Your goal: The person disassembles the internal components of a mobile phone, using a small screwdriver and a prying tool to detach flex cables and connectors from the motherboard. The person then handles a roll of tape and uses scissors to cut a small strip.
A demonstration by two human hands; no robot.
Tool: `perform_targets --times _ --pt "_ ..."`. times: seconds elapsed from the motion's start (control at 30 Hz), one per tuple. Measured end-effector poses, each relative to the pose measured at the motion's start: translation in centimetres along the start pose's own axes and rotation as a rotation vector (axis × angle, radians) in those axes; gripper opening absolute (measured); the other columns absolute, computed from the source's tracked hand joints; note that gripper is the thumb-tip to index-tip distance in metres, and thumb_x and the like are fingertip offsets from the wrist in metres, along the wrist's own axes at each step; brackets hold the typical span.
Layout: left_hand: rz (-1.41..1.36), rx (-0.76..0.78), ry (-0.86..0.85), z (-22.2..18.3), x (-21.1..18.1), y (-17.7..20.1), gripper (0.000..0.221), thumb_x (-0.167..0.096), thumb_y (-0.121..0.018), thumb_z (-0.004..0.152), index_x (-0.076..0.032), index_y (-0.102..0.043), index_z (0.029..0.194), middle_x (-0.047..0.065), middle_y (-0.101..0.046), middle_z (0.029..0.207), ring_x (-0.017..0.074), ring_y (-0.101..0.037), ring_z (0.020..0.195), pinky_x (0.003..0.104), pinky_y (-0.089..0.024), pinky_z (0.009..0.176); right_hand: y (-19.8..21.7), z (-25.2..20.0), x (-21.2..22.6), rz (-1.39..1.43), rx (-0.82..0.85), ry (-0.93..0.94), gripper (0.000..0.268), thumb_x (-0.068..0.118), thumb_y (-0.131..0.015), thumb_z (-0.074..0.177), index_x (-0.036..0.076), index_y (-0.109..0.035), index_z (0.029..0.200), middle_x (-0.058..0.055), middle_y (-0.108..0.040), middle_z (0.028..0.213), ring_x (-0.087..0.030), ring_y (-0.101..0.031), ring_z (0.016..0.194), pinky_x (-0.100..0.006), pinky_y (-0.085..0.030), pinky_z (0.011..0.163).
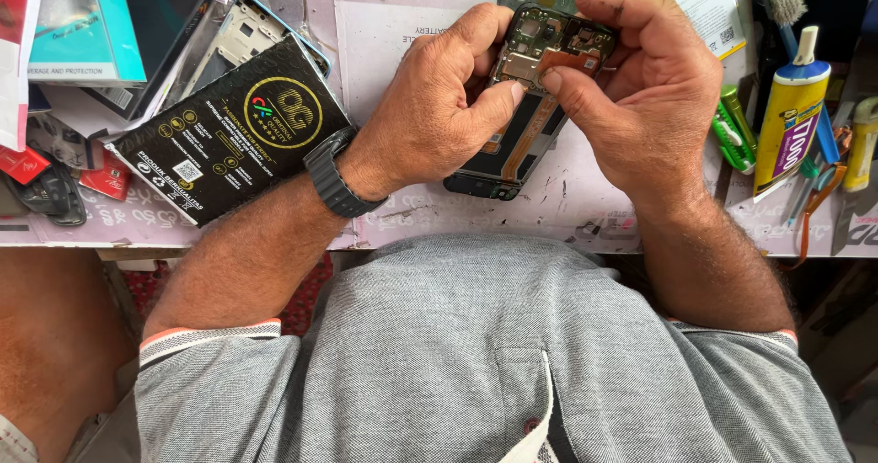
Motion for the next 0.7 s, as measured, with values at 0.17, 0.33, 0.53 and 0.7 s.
perform_targets --times 0.17,0.33,0.53,0.7 --pt "-0.031 -0.030 -0.035 0.1 -1.0 0.3 0.034 -0.007 -0.066 0.101 -0.002 -0.054 0.131 0.003 -0.068 0.079 0.0073 -0.061 0.066 0.025 -0.046 0.058 -0.7 -0.8 -1.3 0.042 -0.001 0.016 0.042 -0.013 -0.078 0.105 -0.008 -0.053 0.138 -0.013 -0.065 0.127 -0.016 -0.070 0.114 -0.029 -0.062 0.104" --pt "-0.123 0.010 0.023 0.3 -1.7 -0.1 0.037 0.000 -0.067 0.100 0.001 -0.052 0.134 0.003 -0.069 0.090 0.0063 -0.065 0.076 0.024 -0.053 0.063 -0.3 -1.3 -2.3 0.018 -0.016 0.023 0.043 -0.012 -0.078 0.106 -0.006 -0.053 0.140 -0.010 -0.065 0.125 -0.013 -0.070 0.111 -0.028 -0.063 0.103" --pt "-0.072 0.022 0.021 0.5 -1.5 0.0 0.038 0.003 -0.067 0.099 -0.001 -0.055 0.134 0.002 -0.066 0.085 0.0058 -0.064 0.077 0.024 -0.052 0.065 -0.4 -0.4 1.4 -0.525 0.021 0.301 0.041 -0.004 -0.084 0.101 -0.001 -0.059 0.133 -0.012 -0.065 0.125 -0.017 -0.070 0.108 -0.025 -0.063 0.089" --pt "-0.179 0.017 0.014 0.4 -0.8 0.2 0.038 0.005 -0.064 0.100 0.001 -0.052 0.136 0.001 -0.069 0.093 0.0045 -0.066 0.083 0.022 -0.055 0.070 2.2 -2.4 6.3 -0.997 0.021 0.309 0.021 0.003 -0.088 0.101 0.003 -0.071 0.114 -0.010 -0.067 0.111 -0.024 -0.069 0.100 -0.036 -0.056 0.082"
Point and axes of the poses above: each hand's wrist, its own z-axis towards the middle knuckle, its own y-axis out of the back of the hand, x = y × z, the point moved 5 cm from there along z, towards the middle knuckle
